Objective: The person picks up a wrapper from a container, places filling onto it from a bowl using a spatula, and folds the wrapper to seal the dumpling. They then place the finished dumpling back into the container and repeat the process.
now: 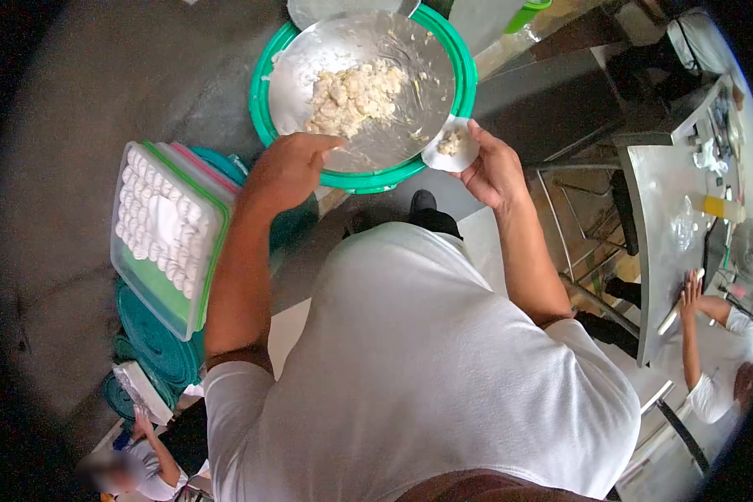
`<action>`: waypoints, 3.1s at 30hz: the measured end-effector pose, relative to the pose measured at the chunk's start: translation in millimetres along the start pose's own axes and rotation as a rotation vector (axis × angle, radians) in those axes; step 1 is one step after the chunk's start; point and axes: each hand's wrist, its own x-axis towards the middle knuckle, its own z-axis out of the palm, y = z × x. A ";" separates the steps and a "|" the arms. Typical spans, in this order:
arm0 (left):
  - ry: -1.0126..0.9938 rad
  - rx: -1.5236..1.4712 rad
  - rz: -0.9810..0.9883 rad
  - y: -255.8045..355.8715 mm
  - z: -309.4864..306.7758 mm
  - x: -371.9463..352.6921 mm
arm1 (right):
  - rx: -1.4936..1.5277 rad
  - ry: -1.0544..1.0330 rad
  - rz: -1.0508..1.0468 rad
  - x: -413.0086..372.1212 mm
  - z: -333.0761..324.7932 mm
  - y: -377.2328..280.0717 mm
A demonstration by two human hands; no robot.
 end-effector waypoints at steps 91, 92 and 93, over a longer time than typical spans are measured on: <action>0.074 0.324 -0.172 29.3 -11.5 -63.4 | -0.110 0.005 0.085 -2.6 2.2 20.6; 0.075 0.263 -0.100 29.5 -6.7 -64.4 | -0.110 0.010 0.083 -2.9 1.9 22.0; 0.072 0.258 -0.095 25.3 -2.0 -63.9 | -0.079 -0.009 0.089 -2.4 1.0 22.7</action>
